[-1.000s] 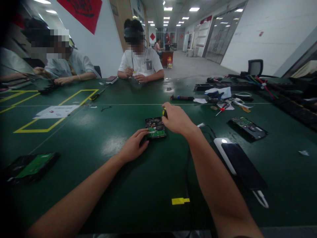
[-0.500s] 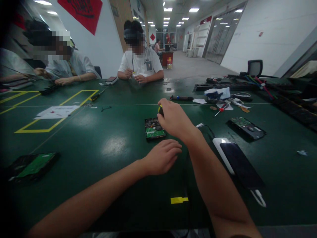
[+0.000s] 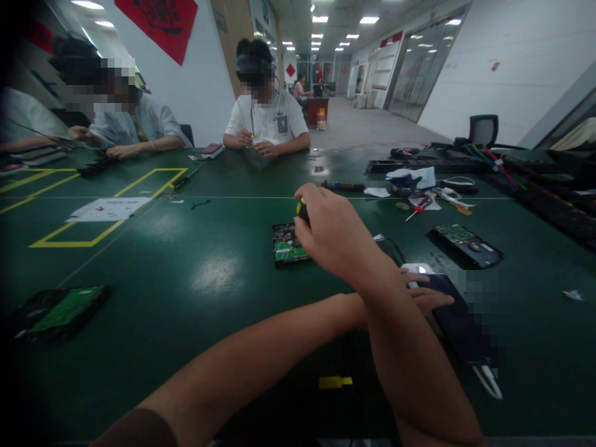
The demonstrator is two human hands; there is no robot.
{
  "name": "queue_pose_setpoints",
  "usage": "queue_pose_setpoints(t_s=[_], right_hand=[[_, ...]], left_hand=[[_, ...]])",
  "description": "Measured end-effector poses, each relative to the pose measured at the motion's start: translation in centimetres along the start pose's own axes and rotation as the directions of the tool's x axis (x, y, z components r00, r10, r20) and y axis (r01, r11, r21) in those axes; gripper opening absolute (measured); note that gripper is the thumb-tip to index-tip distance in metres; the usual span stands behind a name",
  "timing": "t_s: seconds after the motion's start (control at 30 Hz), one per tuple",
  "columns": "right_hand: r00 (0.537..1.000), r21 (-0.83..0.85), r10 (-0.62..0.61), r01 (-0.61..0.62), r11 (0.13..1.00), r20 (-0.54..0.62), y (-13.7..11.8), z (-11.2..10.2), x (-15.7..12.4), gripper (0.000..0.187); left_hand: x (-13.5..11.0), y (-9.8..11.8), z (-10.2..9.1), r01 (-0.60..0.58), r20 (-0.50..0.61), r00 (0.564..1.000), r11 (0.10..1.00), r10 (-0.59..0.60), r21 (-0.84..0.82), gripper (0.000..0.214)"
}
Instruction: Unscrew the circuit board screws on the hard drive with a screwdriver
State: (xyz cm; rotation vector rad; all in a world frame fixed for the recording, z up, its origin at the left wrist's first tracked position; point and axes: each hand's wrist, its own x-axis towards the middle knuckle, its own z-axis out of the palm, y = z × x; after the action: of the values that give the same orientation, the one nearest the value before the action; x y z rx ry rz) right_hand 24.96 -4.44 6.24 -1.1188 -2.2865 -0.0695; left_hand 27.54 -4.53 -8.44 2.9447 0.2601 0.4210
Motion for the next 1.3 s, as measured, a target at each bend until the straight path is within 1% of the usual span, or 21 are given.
queue_pose_setpoints(t_s=[0.03, 0.07, 0.13, 0.2, 0.27, 0.33, 0.37, 0.47, 0.53, 0.57, 0.6, 0.63, 0.77, 0.83, 1.03, 1.3], right_hand=[[1.000, 0.000, 0.004, -0.004, 1.000, -0.002, 0.2, 0.1, 0.1, 0.031], [1.000, 0.000, 0.011, -0.011, 1.000, -0.007, 0.4, 0.2, 0.1, 0.031], [1.000, -0.006, 0.023, -0.023, 1.000, -0.007, 1.0, 0.6, 0.3, 0.032], [0.999, -0.021, 0.037, -0.037, 0.999, 0.006, 1.7, 1.3, 0.6, 0.031], [0.997, -0.032, 0.065, -0.063, 0.997, 0.036, 2.6, 2.2, 0.9, 0.031], [0.993, -0.040, 0.095, -0.092, 0.995, 0.075, 3.5, 3.3, 1.2, 0.029], [0.990, -0.052, 0.109, -0.105, 0.993, 0.090, 3.9, 3.8, 1.3, 0.028], [0.985, -0.068, 0.118, -0.110, 0.992, 0.127, 4.9, 5.2, 1.4, 0.025], [0.984, -0.064, 0.113, -0.105, 0.992, 0.138, 5.3, 5.6, 1.4, 0.024], [0.983, -0.061, 0.110, -0.102, 0.993, 0.145, 5.4, 5.7, 1.4, 0.024], [0.983, -0.058, 0.107, -0.100, 0.993, 0.150, 5.4, 5.7, 1.4, 0.024], [0.982, -0.057, 0.105, -0.097, 0.994, 0.154, 5.4, 5.7, 1.4, 0.024], [0.983, -0.065, 0.105, -0.097, 0.993, 0.148, 5.4, 5.7, 1.4, 0.024], [0.983, -0.073, 0.115, -0.105, 0.992, 0.145, 5.3, 5.6, 1.4, 0.024], [0.984, -0.052, 0.103, -0.097, 0.994, 0.144, 5.4, 5.7, 1.4, 0.024], [0.983, -0.065, 0.121, -0.113, 0.991, 0.137, 5.7, 5.8, 1.4, 0.024]], left_hand=[[-0.8, 0.1, -0.3, -0.043, -0.064, 0.997, 0.999, 0.044, 0.017, 0.052], [-1.7, 0.1, -0.6, -0.039, -0.116, 0.992, 0.999, 0.043, 0.036, 0.053], [-4.3, 0.2, -1.2, 0.054, -0.201, 0.979, 0.998, -0.045, 0.040, 0.049], [-7.4, 0.2, -1.8, 0.158, -0.251, 0.956, 0.987, -0.149, 0.013, 0.042], [-10.9, 0.1, -2.4, 0.260, -0.299, 0.920, 0.965, -0.253, -0.016, 0.036], [-14.3, -0.4, -2.9, 0.353, -0.359, 0.870, 0.935, -0.338, -0.023, 0.033], [-15.9, -0.7, -3.1, 0.411, -0.411, 0.827, 0.912, -0.383, -0.023, 0.031], [-19.9, -2.1, -3.8, 0.595, -0.573, 0.649, 0.803, -0.500, -0.028, 0.029], [-21.5, -3.1, -4.1, 0.703, -0.654, 0.519, 0.710, -0.551, -0.040, 0.030], [-22.0, -3.5, -4.2, 0.739, -0.672, 0.475, 0.672, -0.568, -0.046, 0.033], [-22.3, -3.7, -4.3, 0.751, -0.672, 0.469, 0.659, -0.573, -0.037, 0.036], [-22.4, -3.9, -4.3, 0.755, -0.667, 0.473, 0.655, -0.576, -0.030, 0.037], [-22.3, -4.0, -4.1, 0.749, -0.613, 0.519, 0.662, -0.595, -0.008, 0.038], [-22.3, -4.0, -3.9, 0.752, -0.589, 0.534, 0.659, -0.606, 0.004, 0.039], [-22.9, -4.7, -3.7, 0.761, -0.555, 0.539, 0.648, -0.633, 0.000, 0.038], [-23.1, -4.9, -3.5, 0.752, -0.509, 0.569, 0.659, -0.645, 0.005, 0.043]])
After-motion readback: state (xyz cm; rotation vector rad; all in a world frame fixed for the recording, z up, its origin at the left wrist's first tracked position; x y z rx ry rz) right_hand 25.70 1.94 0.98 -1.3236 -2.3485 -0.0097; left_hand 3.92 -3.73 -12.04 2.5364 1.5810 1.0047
